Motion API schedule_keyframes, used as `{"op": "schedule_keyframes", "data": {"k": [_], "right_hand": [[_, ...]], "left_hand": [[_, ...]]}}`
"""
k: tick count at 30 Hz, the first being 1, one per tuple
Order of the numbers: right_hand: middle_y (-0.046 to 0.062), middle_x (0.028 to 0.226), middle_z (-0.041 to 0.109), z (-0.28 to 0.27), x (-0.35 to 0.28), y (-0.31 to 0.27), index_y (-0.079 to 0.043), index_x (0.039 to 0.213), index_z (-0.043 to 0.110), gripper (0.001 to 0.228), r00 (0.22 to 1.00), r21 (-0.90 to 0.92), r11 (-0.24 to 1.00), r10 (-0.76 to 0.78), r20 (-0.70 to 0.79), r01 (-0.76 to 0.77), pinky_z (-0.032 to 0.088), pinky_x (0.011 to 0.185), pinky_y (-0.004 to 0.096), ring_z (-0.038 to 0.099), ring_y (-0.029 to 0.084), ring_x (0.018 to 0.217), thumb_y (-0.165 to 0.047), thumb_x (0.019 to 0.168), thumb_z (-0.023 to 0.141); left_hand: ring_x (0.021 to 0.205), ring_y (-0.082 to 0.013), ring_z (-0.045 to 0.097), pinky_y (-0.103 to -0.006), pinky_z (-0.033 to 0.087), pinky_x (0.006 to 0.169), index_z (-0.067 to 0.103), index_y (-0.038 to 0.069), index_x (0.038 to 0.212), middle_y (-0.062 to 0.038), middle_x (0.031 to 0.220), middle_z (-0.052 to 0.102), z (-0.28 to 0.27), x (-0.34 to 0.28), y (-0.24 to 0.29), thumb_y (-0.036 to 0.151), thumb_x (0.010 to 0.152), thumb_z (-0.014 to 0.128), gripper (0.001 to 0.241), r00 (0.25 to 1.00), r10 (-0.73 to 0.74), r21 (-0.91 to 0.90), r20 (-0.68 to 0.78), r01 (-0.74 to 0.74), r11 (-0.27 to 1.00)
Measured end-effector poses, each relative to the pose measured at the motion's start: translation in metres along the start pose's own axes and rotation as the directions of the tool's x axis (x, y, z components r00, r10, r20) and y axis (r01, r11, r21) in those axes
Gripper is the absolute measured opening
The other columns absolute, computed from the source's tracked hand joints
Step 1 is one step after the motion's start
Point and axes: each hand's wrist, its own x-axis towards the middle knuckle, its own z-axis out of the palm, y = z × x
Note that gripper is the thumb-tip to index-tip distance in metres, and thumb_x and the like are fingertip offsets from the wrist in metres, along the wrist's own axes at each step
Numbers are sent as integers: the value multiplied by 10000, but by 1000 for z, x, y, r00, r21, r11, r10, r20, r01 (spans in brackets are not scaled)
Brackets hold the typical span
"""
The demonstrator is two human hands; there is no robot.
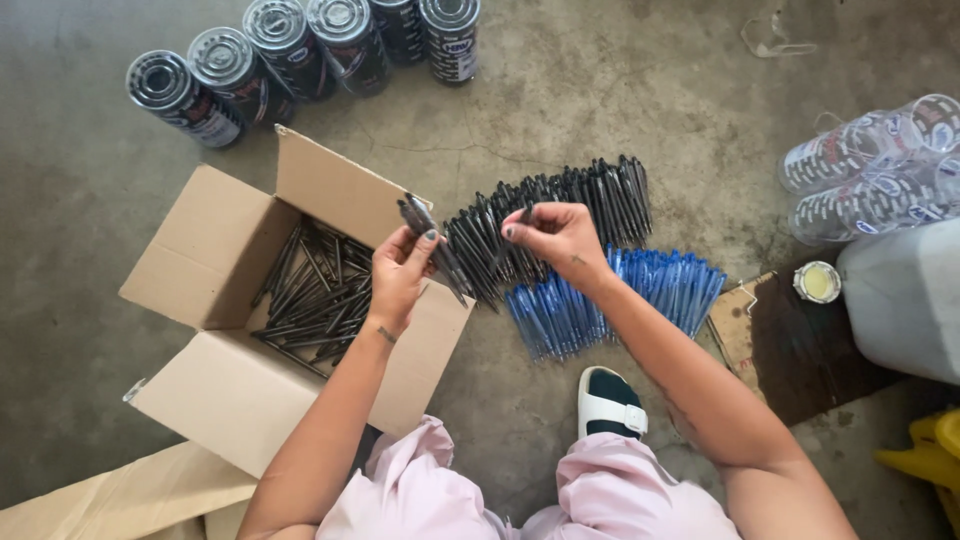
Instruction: Sort various pens and office supplies from a cardboard box into piles on the floor.
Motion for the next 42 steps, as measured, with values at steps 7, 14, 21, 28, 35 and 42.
{"op": "schedule_keyframes", "data": {"k": [7, 14, 21, 28, 35, 42], "right_hand": [[-78, 869, 720, 22, 9, 20, -86, 1024, 759, 246, 988, 183, 971, 155, -8, -151, 523, 623, 190, 635, 1, 747, -295, 1007, 631], [-21, 890, 702, 5, 16, 104, -59, 1051, 720, 214, 934, 232, 906, 331, 135, -354, 528, 660, 233, 633, 49, 780, -265, 1021, 671], [5, 745, 683, 14, 41, 161, -24, 968, 722, 151, 932, 33, 933, 357, 56, -359, 475, 506, 255, 587, 101, 586, -169, 962, 682], [75, 804, 745, 35, 64, 156, -15, 1037, 725, 194, 936, -108, 932, 333, -117, -345, 589, 586, 328, 714, 155, 707, -145, 899, 687], [211, 981, 734, 38, 70, 165, 22, 1095, 722, 324, 981, -534, 841, -27, -193, -82, 572, 818, 419, 728, 361, 928, -160, 835, 791], [181, 960, 724, 40, 71, 143, -10, 1147, 715, 354, 986, -555, 828, -19, -168, -78, 570, 805, 427, 717, 348, 896, -145, 828, 787]], "left_hand": [[706, -13, 568, -191, 424, 573, 746, 82, 1077, 41, 886, 708, 49, -4, -16, 167, 948, 731, 155, 988, -100, 189, 120, 77, 979], [616, -57, 610, -226, 500, 533, 733, 12, 915, -21, 805, 718, 38, 32, -114, 152, 952, 750, 146, 953, -271, 233, 138, 234, 944], [651, -157, 709, -290, 617, 647, 708, -10, 922, -84, 817, 719, -15, 84, -182, 57, 897, 741, 79, 817, -563, 192, 125, 537, 821], [666, -166, 666, -339, 638, 608, 626, -24, 1090, -102, 839, 667, -40, 96, -223, -21, 896, 666, 198, 917, -392, 250, -77, 398, 882], [648, -202, 693, -341, 619, 573, 394, 16, 1245, -115, 887, 637, -20, 81, -205, -7, 891, 681, 456, 952, -165, 397, -259, 261, 880], [742, -154, 642, -314, 564, 687, 445, 42, 1266, -117, 1072, 578, -8, 66, -179, -49, 852, 677, 483, 958, 144, 562, -247, 21, 827]]}}
